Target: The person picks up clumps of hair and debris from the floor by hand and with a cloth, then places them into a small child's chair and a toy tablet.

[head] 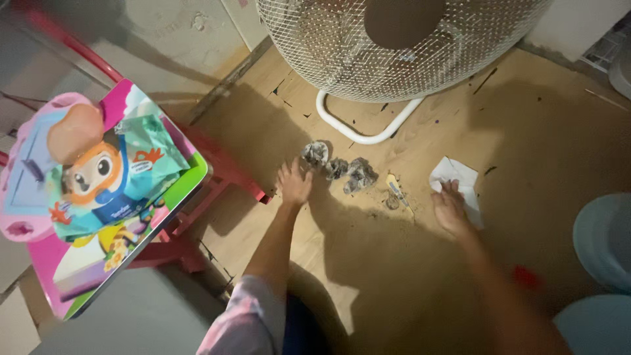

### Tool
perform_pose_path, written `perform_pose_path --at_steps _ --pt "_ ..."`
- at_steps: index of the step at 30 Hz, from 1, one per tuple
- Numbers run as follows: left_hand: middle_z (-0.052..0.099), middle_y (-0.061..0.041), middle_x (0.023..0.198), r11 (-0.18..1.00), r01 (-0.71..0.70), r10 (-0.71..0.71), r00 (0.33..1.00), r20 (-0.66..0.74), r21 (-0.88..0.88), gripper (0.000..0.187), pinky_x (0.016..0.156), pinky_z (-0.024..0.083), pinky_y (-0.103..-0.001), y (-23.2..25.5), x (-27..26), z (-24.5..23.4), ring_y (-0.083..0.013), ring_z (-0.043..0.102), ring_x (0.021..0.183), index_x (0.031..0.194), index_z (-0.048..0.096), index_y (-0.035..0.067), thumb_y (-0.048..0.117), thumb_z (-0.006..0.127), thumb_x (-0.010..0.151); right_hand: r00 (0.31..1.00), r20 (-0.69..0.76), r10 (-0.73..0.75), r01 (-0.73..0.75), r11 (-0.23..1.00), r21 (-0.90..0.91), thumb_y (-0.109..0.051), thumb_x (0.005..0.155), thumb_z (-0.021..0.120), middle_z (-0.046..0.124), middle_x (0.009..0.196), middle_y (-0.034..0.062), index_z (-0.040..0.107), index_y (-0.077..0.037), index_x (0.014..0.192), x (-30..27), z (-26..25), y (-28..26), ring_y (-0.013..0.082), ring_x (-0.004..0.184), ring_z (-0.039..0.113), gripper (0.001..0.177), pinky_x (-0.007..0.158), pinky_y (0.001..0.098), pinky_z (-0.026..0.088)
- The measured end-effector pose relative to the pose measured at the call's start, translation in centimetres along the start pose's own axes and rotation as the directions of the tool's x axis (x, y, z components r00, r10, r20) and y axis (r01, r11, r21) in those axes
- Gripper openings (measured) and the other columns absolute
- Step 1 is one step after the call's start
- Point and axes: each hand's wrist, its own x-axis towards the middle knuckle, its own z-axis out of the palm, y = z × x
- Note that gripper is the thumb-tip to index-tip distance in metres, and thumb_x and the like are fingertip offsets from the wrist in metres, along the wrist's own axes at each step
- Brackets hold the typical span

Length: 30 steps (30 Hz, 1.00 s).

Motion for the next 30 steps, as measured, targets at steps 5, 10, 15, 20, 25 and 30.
perform_pose_path --at_steps 5,10,15,20,25,30 --pt "0.017 -0.025 0.167 0.999 0.052 -0.048 0.975 0.217 -0.016 0.116 0.123 0.003 -0.07 4.1 3.2 -2.0 -0.0499 0.013 0.154 0.166 0.006 0.023 0.088 0.043 0.078 0.994 0.061 0.088 -0.102 0.956 0.275 -0.039 0.102 0.039 0.019 0.167 0.0254 0.029 0.005 0.154 1.0 -0.3 2.0 0.0378 0.159 0.01 0.069 0.127 0.044 0.012" --pt "0.005 -0.031 0.165 0.982 -0.125 0.071 0.937 0.342 0.14 0.132 0.118 -0.007 -0.076 10.6 1.6 -2.2 -0.0511 0.002 0.154 0.166 -0.008 0.021 0.101 0.037 0.071 0.916 0.28 0.287 -0.371 0.873 0.318 -0.04 0.096 0.035 -0.002 0.168 0.0167 0.012 -0.007 0.163 0.2 -0.6 1.9 0.0351 0.153 0.003 0.078 0.117 0.044 0.017" --pt "0.021 -0.028 0.164 0.969 -0.173 0.11 0.942 0.318 0.177 0.12 0.114 0.027 -0.066 13.5 -2.7 0.5 -0.0495 0.022 0.149 0.164 0.013 0.032 0.056 0.08 0.067 0.997 0.08 0.015 -0.024 0.993 0.119 -0.035 0.105 0.038 0.02 0.17 0.0265 0.028 -0.001 0.16 0.8 0.8 2.6 0.0398 0.16 0.013 0.065 0.131 0.0474 0.016" --pt "0.066 -0.014 0.135 0.984 -0.17 0.175 0.978 0.114 -0.049 0.056 0.102 0.054 -0.047 9.1 -3.5 4.2 -0.0353 0.062 0.116 0.133 0.064 0.023 0.022 0.084 0.081 0.967 0.155 0.202 -0.236 0.938 0.253 -0.037 0.101 0.036 0.01 0.169 0.0194 0.019 -0.011 0.162 0.2 -1.3 0.6 0.0329 0.157 0.009 0.068 0.126 0.046 0.011" --pt "0.073 -0.013 0.116 0.75 -0.012 0.027 1.0 0.012 -0.661 0.042 0.078 0.064 -0.031 4.2 -5.2 3.7 -0.0129 0.072 0.09 0.129 0.067 0.009 0.001 0.074 0.088 0.996 0.038 0.085 -0.091 0.962 0.258 -0.037 0.101 0.039 0.022 0.163 0.0176 0.027 -0.009 0.157 2.1 -1.0 -0.9 0.031 0.151 0.019 0.064 0.122 0.0441 0.019" --pt "0.07 -0.01 0.103 0.131 0.233 -0.101 0.97 0.221 -0.964 0.028 0.065 0.054 -0.034 0.6 -12.6 -1.2 -0.0192 0.067 0.082 0.122 0.065 0.001 -0.002 0.067 0.094 0.993 0.003 -0.12 0.118 0.978 0.172 -0.038 0.101 0.043 0.033 0.156 0.0158 0.036 -0.007 0.153 4.9 3.1 -5.2 0.0291 0.144 0.029 0.06 0.117 0.0421 0.026"
